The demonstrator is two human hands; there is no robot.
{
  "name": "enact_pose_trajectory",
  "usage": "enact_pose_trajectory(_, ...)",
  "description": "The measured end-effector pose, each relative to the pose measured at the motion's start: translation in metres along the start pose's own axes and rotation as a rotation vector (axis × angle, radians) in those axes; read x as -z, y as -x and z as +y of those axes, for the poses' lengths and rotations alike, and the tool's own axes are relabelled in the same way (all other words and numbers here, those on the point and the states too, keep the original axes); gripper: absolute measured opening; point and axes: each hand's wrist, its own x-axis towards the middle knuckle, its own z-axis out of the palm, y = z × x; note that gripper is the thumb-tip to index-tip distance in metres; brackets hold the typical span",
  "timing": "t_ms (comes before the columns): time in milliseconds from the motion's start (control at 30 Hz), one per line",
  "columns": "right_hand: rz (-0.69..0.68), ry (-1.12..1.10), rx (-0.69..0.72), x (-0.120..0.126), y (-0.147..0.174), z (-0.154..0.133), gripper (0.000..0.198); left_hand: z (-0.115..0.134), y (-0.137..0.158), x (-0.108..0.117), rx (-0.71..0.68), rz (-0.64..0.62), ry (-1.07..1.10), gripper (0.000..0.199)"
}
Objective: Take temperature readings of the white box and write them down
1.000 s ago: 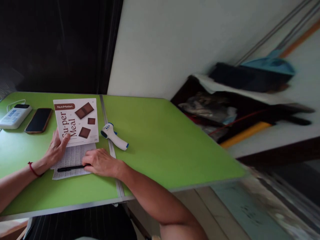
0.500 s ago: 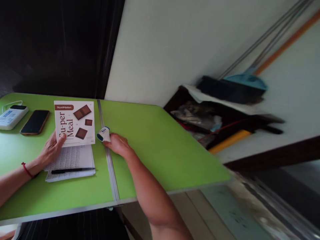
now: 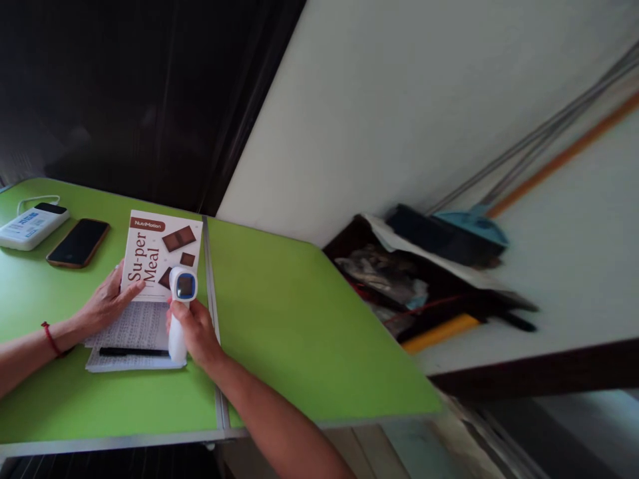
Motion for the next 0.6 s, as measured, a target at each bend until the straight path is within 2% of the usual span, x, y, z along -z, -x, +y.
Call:
enact_pose_trajectory(167,-0.003,0.038,-0.009,0.0,-0.004,0.004,0.049,0.002,-0.001,0.002,0.027,-0.015,0.034,0.054)
enact_pose_trajectory(333,-0.015,0.054,0.057,0.001,-0.001,0.008,0.045,0.001,0.0,0.003,0.015,-0.037,0.072,0.064)
enact_pose_trajectory(600,-0.054,0.164,0.099,0.005,0.001,0.015,0.037,-0.002,-0.003,0.002,0.011,-0.04,0.046,0.057)
